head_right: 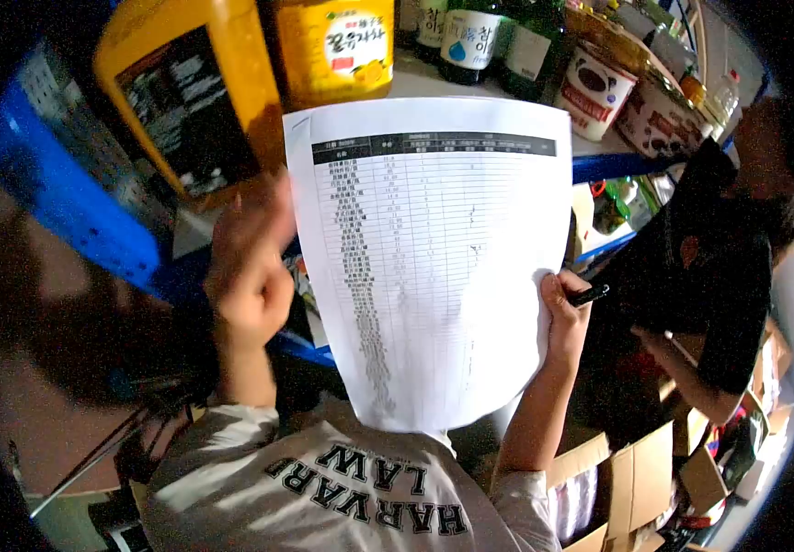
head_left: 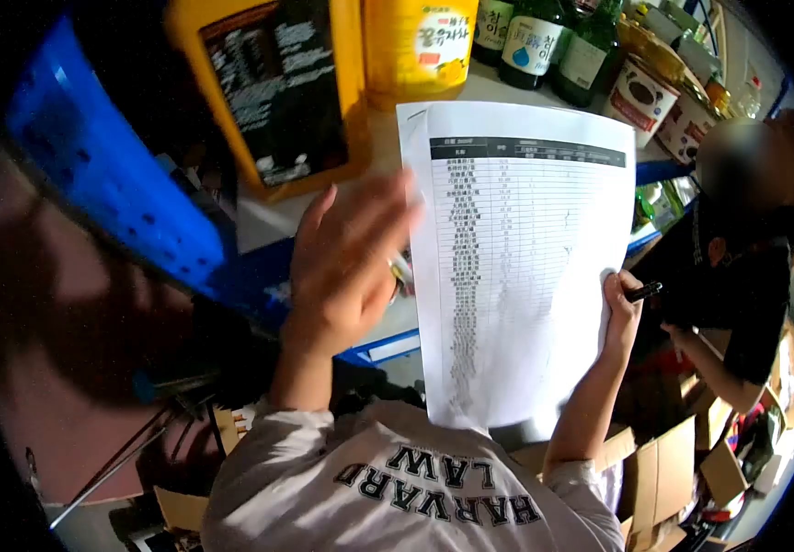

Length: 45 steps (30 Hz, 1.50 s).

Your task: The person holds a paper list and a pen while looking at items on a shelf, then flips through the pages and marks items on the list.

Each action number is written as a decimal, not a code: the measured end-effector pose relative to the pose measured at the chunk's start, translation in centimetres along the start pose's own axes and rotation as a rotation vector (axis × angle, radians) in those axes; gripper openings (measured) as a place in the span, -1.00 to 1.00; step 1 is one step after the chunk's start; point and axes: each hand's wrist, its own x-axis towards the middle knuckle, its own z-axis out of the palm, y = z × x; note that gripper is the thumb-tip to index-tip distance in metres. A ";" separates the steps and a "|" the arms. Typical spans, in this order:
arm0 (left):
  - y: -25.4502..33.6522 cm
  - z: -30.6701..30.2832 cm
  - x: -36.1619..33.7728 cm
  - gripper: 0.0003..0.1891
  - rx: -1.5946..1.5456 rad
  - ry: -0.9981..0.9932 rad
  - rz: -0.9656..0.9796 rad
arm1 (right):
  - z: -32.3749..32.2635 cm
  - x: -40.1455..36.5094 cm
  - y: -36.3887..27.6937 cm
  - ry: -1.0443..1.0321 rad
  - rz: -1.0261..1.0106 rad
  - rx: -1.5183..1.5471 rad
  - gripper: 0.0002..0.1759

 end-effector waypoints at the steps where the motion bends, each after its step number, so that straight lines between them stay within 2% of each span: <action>1: 0.0 0.6 -0.4 -0.58 0.122 -0.081 0.074 | -0.4 1.3 0.1 -0.008 -0.002 -0.013 -0.85; 3: 0.6 1.3 -0.2 -0.62 0.286 -0.156 0.066 | -0.9 3.6 0.5 -0.033 0.009 -0.041 -0.86; 6: 0.9 2.7 0.4 -0.73 0.364 -0.102 0.091 | 0.2 5.1 0.5 0.024 0.167 -0.034 -0.88; 9: 0.5 3.7 0.7 -0.89 0.323 -0.030 0.130 | 0.3 5.9 0.8 0.059 0.163 -0.102 -0.91; 12: -0.3 4.3 0.8 -0.89 0.268 -0.006 0.169 | -3.0 6.9 2.3 0.285 0.123 -0.111 -0.76; 13: -0.4 4.4 1.1 -0.89 0.277 -0.022 0.174 | -3.8 7.0 0.5 0.284 0.162 -0.148 -0.75; 15: -0.3 4.2 1.1 -0.89 0.294 -0.051 0.174 | -5.3 7.2 -1.9 0.195 -0.106 0.058 -0.78; 17: -0.4 3.9 0.6 -0.89 0.284 -0.053 0.170 | -4.4 7.5 -3.4 -0.313 -0.242 0.856 -0.73; 21: -0.7 4.1 0.7 -0.89 0.267 -0.032 0.197 | 0.0 7.8 -5.5 -0.634 -0.123 1.146 -0.56; 22: -0.7 4.1 0.7 -0.89 0.259 -0.031 0.198 | 1.3 7.8 -6.1 -0.617 -0.076 1.152 -0.45; 25: -0.6 4.1 0.9 -0.86 0.221 -0.026 0.195 | 3.6 8.2 -6.2 -0.707 -0.016 1.295 -0.46; 27: -0.4 4.0 1.0 -0.84 0.201 -0.031 0.186 | 4.7 8.2 -6.6 -0.666 -0.005 1.376 -0.50; 29: -0.4 4.2 1.0 -0.85 0.184 -0.041 0.170 | 5.1 8.4 -7.0 -0.650 -0.007 1.376 -0.48; 30: -0.5 4.2 1.0 -0.84 0.184 -0.034 0.180 | 5.6 8.4 -7.2 -0.589 -0.050 1.276 -0.49; 31: -0.6 4.2 1.1 -0.83 0.173 -0.040 0.173 | 5.6 8.9 -7.1 -0.758 -0.111 1.175 -0.48; 33: -0.5 4.1 1.1 -0.82 0.150 -0.056 0.157 | 6.6 8.8 -7.5 -0.714 -0.170 1.075 -0.52; 35: -0.4 3.6 0.8 -0.81 0.142 -0.054 0.145 | 8.7 8.1 -8.7 -0.320 0.023 1.020 -0.55; 36: -0.3 3.7 0.8 -0.80 0.137 -0.054 0.140 | 9.8 8.3 -8.8 -0.359 -0.060 0.795 -0.51; 37: -0.2 3.7 0.8 -0.82 0.140 -0.055 0.123 | 9.3 9.7 -8.0 -0.699 -0.033 0.753 -0.41; 38: -0.1 3.7 0.8 -0.85 0.143 -0.057 0.107 | 9.0 10.4 -7.4 -0.810 0.087 0.799 -0.37; 40: 0.2 3.5 0.9 -0.86 0.149 -0.070 0.088 | 10.7 9.9 -8.2 -0.732 0.218 0.648 -0.38; 41: 0.4 2.9 0.8 -0.85 0.156 -0.078 0.082 | 12.6 8.6 -8.8 -0.547 0.224 0.455 -0.42; 43: 0.6 3.1 1.0 -0.84 0.156 -0.088 0.073 | 14.2 9.1 -8.4 -0.635 0.068 0.362 -0.78; 45: 0.7 3.3 1.2 -0.84 0.158 -0.080 0.064 | 15.2 10.1 -9.1 -0.702 0.195 0.144 -0.83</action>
